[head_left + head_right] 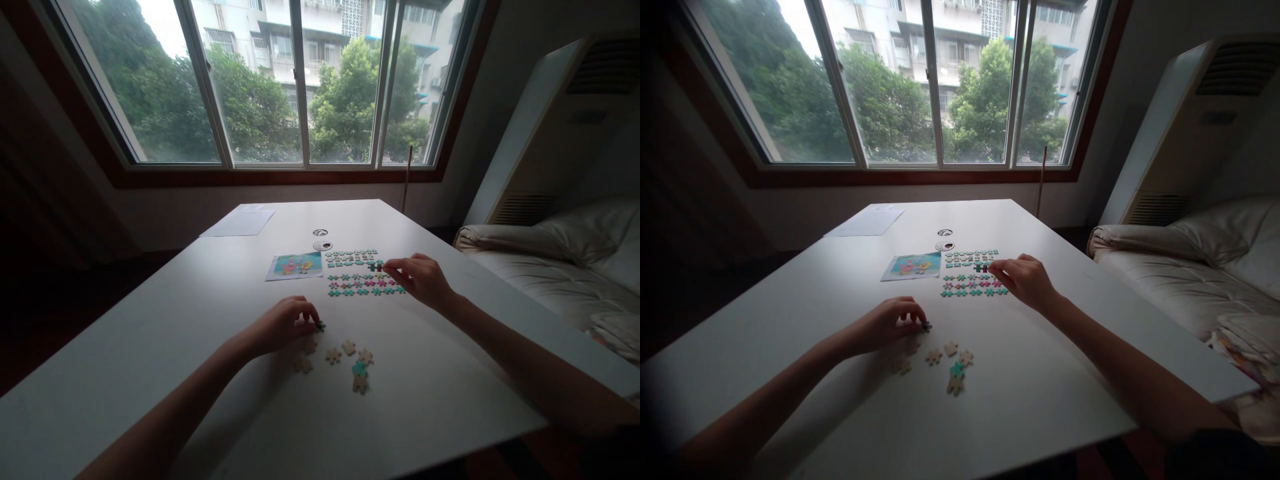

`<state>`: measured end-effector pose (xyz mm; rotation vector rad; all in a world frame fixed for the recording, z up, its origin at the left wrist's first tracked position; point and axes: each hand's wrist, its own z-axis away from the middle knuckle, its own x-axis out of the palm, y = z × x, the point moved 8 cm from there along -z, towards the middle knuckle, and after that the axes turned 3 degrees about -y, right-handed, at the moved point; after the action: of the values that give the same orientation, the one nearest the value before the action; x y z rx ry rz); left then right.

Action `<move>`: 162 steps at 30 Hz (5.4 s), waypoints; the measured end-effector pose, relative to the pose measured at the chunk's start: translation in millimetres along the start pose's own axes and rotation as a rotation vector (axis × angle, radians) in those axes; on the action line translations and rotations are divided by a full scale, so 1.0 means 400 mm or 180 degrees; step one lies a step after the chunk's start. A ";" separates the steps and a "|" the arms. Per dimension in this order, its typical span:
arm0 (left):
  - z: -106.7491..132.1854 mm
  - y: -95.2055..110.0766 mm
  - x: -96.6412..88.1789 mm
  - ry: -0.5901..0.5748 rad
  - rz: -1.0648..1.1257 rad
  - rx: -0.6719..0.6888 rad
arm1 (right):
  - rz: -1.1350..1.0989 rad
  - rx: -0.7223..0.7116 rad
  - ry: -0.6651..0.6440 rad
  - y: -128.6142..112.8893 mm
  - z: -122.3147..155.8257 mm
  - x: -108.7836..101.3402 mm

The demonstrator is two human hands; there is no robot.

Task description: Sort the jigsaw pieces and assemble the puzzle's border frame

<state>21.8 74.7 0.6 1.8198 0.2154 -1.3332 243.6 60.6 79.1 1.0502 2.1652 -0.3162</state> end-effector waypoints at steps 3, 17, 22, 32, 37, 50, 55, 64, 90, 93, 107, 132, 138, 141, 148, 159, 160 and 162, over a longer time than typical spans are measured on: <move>0.002 0.005 0.006 -0.0038 0.0038 0.0069 | 0.0044 0.0078 -0.0086 0.007 -0.001 0.005; 0.025 -0.013 -0.001 -0.0320 0.0075 -0.0059 | -0.0451 0.1321 -0.2488 0.264 0.098 0.133; 0.029 -0.009 -0.007 -0.0324 0.0076 -0.0048 | -0.0867 0.1527 -0.2831 0.296 0.140 0.169; 0.022 0.002 -0.012 -0.0260 0.0002 -0.0097 | -0.0873 0.1499 -0.2751 0.290 0.135 0.175; 0.019 0.005 -0.013 -0.0252 0.0009 -0.0144 | -0.0840 0.1471 -0.2752 0.291 0.139 0.183; -0.014 -0.011 0.003 0.0456 0.1581 -0.0406 | -0.0538 0.1030 -0.2252 0.201 0.077 0.150; -0.038 0.032 0.040 0.0517 0.2267 -0.0603 | -0.0850 0.0204 -0.1599 -0.021 0.037 0.131; -0.047 0.061 0.029 0.0523 0.2376 -0.0439 | -0.1016 -0.0070 -0.0937 -0.183 0.028 0.099; -0.049 0.077 0.042 0.0423 0.2118 -0.0462 | -0.1084 -0.0304 -0.0786 -0.196 0.025 0.082; -0.048 0.079 0.038 0.0399 0.1970 -0.0416 | -0.1074 -0.0331 -0.0768 -0.195 0.026 0.081; 0.064 0.032 0.006 -0.1131 -0.0223 -0.0703 | -0.0616 0.0198 0.0103 -0.012 0.011 0.020; 0.024 0.053 0.001 -0.0505 -0.0094 -0.0162 | -0.0147 0.1522 -0.1599 0.316 -0.024 0.253; 0.024 0.061 -0.018 -0.0536 0.0056 -0.0036 | -0.0012 0.1770 -0.1828 0.372 -0.018 0.318; 0.021 0.061 -0.025 -0.0501 -0.0015 0.0037 | 0.0008 0.1812 -0.1914 0.377 -0.018 0.329; 0.023 0.072 -0.029 -0.0436 -0.0181 0.0078 | 0.0035 0.1831 -0.2100 0.382 -0.023 0.334; 0.024 0.048 -0.020 -0.0287 -0.0543 0.0110 | 0.0186 0.1733 -0.1982 0.322 -0.029 0.294; 0.024 0.047 -0.019 -0.0280 -0.0568 0.0117 | 0.0174 0.1694 -0.1968 0.304 -0.030 0.288; 0.027 0.046 -0.017 -0.0275 -0.0597 0.0135 | 0.0099 0.1560 -0.1931 0.257 -0.031 0.273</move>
<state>22.1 57.9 15.1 1.8077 0.3202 -1.5538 269.5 197.4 21.5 1.0637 1.5504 -1.0441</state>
